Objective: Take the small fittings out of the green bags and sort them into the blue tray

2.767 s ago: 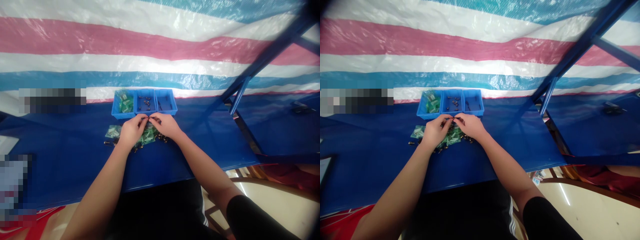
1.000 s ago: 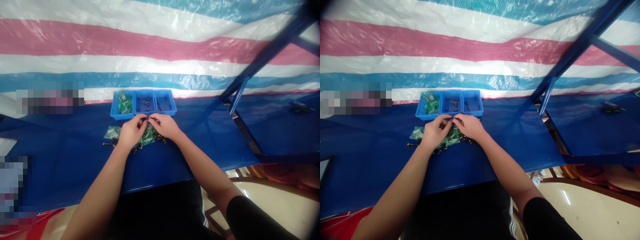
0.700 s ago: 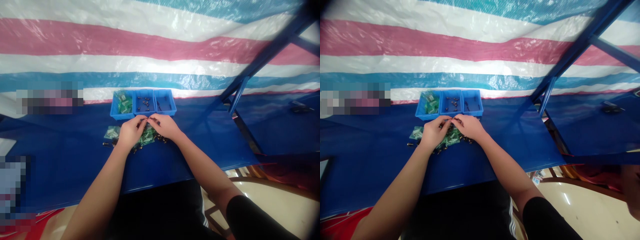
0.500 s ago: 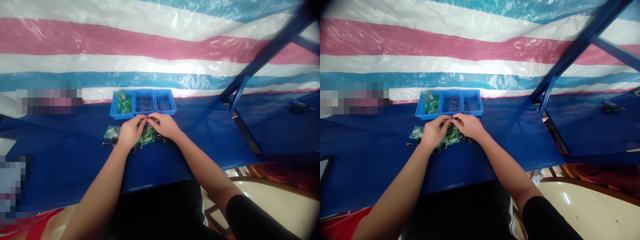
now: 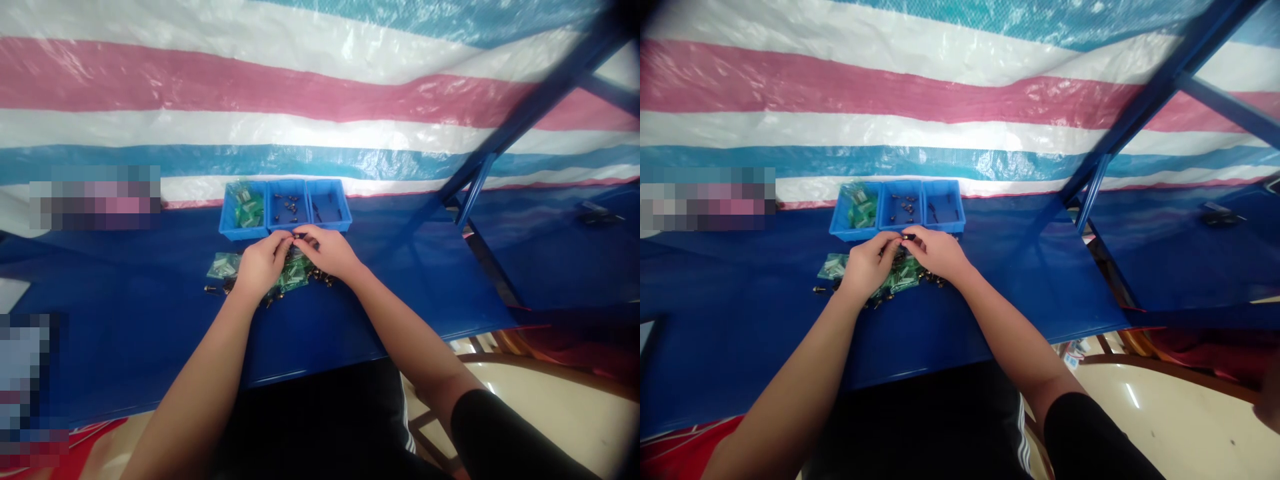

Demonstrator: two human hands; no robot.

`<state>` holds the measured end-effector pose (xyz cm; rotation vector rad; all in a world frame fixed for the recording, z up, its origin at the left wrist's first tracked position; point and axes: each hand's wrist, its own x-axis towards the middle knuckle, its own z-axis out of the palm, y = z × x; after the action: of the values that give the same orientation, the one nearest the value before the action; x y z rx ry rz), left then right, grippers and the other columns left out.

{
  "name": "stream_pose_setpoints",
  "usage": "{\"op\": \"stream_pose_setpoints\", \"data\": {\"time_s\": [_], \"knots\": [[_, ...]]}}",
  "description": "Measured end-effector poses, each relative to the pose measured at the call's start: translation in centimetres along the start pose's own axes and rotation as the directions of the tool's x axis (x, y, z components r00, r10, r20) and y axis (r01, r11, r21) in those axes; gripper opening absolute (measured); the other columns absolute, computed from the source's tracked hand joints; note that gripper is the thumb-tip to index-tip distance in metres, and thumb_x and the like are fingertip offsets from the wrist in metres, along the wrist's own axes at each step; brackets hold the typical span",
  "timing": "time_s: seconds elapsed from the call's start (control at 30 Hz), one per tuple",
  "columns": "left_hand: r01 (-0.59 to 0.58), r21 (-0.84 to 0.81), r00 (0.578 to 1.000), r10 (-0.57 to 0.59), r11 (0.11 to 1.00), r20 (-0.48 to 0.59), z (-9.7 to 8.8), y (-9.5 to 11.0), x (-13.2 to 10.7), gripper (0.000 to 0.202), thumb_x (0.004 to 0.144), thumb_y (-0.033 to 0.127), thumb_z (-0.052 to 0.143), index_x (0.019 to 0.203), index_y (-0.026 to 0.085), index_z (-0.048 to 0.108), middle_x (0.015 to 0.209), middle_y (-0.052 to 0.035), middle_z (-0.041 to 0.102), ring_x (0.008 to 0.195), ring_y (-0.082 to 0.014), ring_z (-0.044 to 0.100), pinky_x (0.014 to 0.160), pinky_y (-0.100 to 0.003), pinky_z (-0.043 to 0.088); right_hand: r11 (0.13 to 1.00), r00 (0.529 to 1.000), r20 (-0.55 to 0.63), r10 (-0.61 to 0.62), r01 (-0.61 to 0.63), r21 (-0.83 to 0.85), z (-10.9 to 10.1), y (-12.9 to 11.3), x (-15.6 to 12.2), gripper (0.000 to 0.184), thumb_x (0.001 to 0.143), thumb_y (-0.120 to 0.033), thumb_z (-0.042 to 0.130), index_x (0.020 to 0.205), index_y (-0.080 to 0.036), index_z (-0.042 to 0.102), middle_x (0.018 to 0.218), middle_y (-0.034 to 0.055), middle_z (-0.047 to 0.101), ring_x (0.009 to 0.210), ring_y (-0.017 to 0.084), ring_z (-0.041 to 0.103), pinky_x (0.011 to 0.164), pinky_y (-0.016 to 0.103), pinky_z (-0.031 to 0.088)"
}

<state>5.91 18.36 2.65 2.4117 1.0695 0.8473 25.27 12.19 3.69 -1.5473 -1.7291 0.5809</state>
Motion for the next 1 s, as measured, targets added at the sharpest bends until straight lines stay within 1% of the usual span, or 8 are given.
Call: {"op": "stream_pose_setpoints", "data": {"time_s": [0.13, 0.23, 0.37, 0.5, 0.6, 0.7, 0.83, 1.0], "knots": [[0.006, -0.005, 1.000, -0.006, 1.000, -0.002, 0.01, 0.03, -0.01, 0.036, 0.106, 0.047, 0.049, 0.113, 0.022, 0.073, 0.090, -0.0040, 0.078, 0.073, -0.0177, 0.069, 0.070, -0.027, 0.046, 1.000, 1.000, -0.005, -0.011, 0.011, -0.008, -0.03, 0.04, 0.01, 0.030, 0.102, -0.037, 0.059, 0.128, -0.026, 0.070, 0.105, 0.0027, 0.081, 0.091, 0.019, 0.075, 0.088, 0.032, 0.055], [0.003, -0.008, 1.000, -0.003, 1.000, -0.003, -0.02, 0.09, 0.00, 0.037, 0.106, 0.048, 0.049, 0.114, 0.022, 0.073, 0.091, -0.0042, 0.078, 0.073, -0.0176, 0.069, 0.070, -0.026, 0.046, 1.000, 1.000, -0.021, -0.013, 0.012, -0.020, -0.13, 0.05, 0.02, 0.030, 0.102, -0.036, 0.059, 0.128, -0.026, 0.070, 0.104, 0.0024, 0.080, 0.091, 0.019, 0.075, 0.087, 0.032, 0.054], [-0.013, 0.001, 1.000, 0.013, 1.000, -0.003, -0.06, 0.18, -0.01, 0.038, 0.106, 0.048, 0.048, 0.114, 0.022, 0.074, 0.092, -0.0050, 0.079, 0.074, -0.0175, 0.069, 0.070, -0.026, 0.047, 0.999, 0.999, -0.032, -0.013, 0.012, -0.034, -0.22, 0.04, 0.03, 0.027, 0.101, -0.036, 0.060, 0.123, -0.026, 0.072, 0.105, 0.0031, 0.080, 0.092, 0.019, 0.075, 0.086, 0.031, 0.054], [0.004, -0.005, 1.000, -0.004, 1.000, -0.020, -0.07, 0.32, -0.07, 0.036, 0.105, 0.047, 0.052, 0.118, 0.021, 0.074, 0.086, -0.0038, 0.076, 0.069, -0.0159, 0.066, 0.066, -0.025, 0.045, 0.999, 0.999, -0.036, -0.004, 0.003, -0.038, -0.13, 0.15, 0.13, 0.028, 0.103, -0.038, 0.059, 0.124, -0.025, 0.072, 0.108, 0.0040, 0.081, 0.095, 0.021, 0.076, 0.089, 0.032, 0.054], [0.008, -0.009, 0.999, -0.008, 1.000, -0.052, -0.04, 0.41, -0.05, 0.036, 0.103, 0.046, 0.054, 0.122, 0.021, 0.073, 0.077, -0.0012, 0.071, 0.065, -0.0149, 0.063, 0.066, -0.025, 0.045, 0.999, 0.999, -0.040, 0.016, -0.017, -0.033, -0.03, 0.29, 0.22, 0.029, 0.104, -0.040, 0.059, 0.125, -0.026, 0.072, 0.107, 0.0035, 0.081, 0.096, 0.021, 0.076, 0.092, 0.033, 0.054], [0.001, -0.007, 0.998, -0.002, 1.000, -0.063, -0.05, 0.48, 0.01, 0.035, 0.102, 0.045, 0.055, 0.118, 0.021, 0.074, 0.072, 0.0003, 0.067, 0.064, -0.0144, 0.062, 0.066, -0.025, 0.046, 0.999, 0.999, -0.033, 0.021, -0.022, -0.026, 0.04, 0.31, 0.24, 0.028, 0.104, -0.039, 0.059, 0.124, -0.026, 0.072, 0.107, 0.0037, 0.081, 0.096, 0.020, 0.076, 0.092, 0.033, 0.055], [0.012, -0.006, 0.999, -0.013, 1.000, -0.047, -0.19, 0.55, 0.03, 0.033, 0.102, 0.043, 0.054, 0.115, 0.021, 0.075, 0.076, -0.0009, 0.070, 0.067, -0.0148, 0.064, 0.069, -0.025, 0.047, 1.000, 1.000, -0.014, 0.025, -0.025, -0.006, 0.03, 0.21, 0.18, 0.029, 0.104, -0.041, 0.058, 0.124, -0.025, 0.073, 0.107, 0.0041, 0.081, 0.096, 0.020, 0.077, 0.092, 0.033, 0.055], [0.041, -0.009, 0.999, -0.041, 0.999, -0.021, -0.24, 0.52, -0.05, 0.033, 0.103, 0.044, 0.054, 0.113, 0.022, 0.076, 0.080, -0.0017, 0.073, 0.070, -0.0155, 0.066, 0.070, -0.025, 0.048, 1.000, 1.000, -0.001, -0.005, 0.005, -0.006, 0.00, 0.25, 0.16, 0.028, 0.103, -0.040, 0.060, 0.121, -0.025, 0.074, 0.107, 0.0039, 0.081, 0.094, 0.020, 0.076, 0.091, 0.033, 0.055]]}}
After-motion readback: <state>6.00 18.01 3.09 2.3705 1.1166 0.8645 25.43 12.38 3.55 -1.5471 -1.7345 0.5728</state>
